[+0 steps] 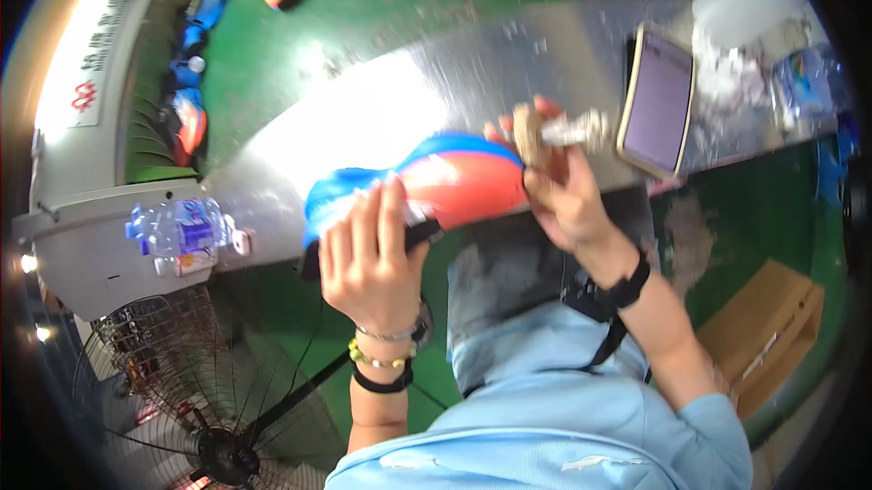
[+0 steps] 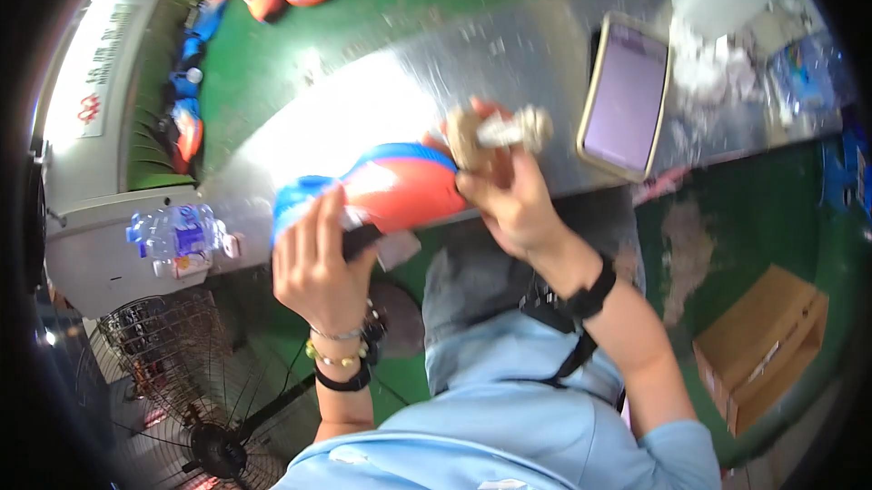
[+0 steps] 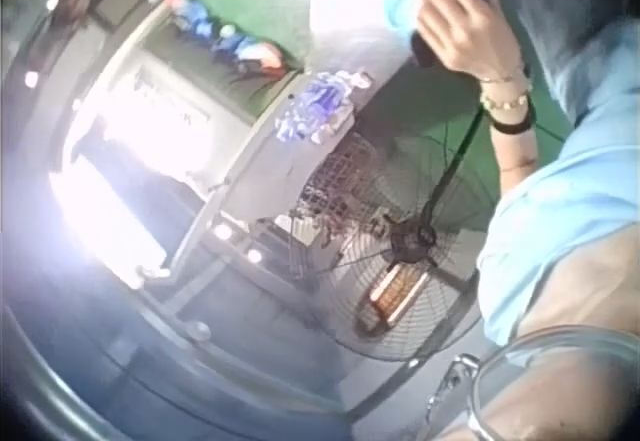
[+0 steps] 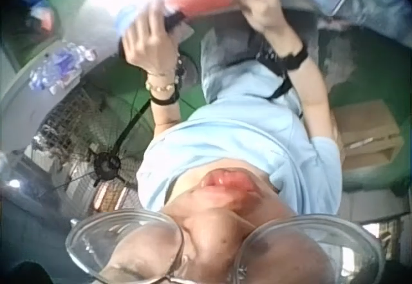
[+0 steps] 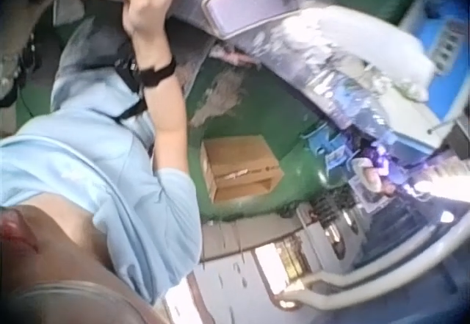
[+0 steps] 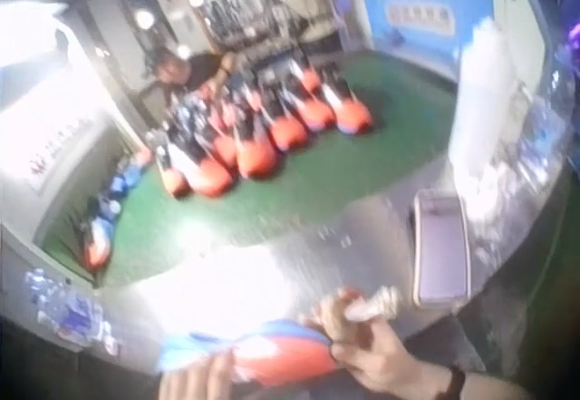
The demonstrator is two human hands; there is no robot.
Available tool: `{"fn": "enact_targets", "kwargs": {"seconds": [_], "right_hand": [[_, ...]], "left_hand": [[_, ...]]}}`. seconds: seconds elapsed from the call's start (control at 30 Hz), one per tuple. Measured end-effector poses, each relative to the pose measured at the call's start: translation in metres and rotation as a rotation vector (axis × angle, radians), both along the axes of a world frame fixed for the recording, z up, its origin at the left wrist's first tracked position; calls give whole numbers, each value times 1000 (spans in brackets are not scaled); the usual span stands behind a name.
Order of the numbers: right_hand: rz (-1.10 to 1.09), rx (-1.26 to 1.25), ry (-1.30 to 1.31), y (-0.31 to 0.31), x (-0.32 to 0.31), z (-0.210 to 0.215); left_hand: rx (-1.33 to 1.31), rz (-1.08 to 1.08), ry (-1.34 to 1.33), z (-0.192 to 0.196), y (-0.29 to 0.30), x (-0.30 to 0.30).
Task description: Applying adhesive liquid to shoe seams using a syringe-based applicator tool.
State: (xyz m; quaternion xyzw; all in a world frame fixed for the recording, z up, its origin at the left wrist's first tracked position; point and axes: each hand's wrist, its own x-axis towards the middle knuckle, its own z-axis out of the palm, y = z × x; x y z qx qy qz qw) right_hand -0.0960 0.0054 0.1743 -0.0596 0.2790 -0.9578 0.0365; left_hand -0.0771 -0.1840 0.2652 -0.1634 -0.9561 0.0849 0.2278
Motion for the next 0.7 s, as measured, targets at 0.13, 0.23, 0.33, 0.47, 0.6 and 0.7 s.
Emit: {"fn": "enact_targets", "kwargs": {"seconds": [0.13,0.23,0.33,0.47,0.6,0.7], "right_hand": [[-3,-12,-29,-4,7,0],[5,-21,-20,-5,12,3],[2,-15,-31,-3,16,5],[-12,-8,26,1,14,8],[-7,-31,8,1,12,10],[-17,-12,4,2,11,10]], "left_hand": [[26,-24,23,5,-2,6],[31,-31,26,6,-4,11],[54,-23,12,8,-2,17],[89,-34,12,9,2,16],[120,-24,-11,12,3,14],[117,-19,-48,16,5,13]]}}
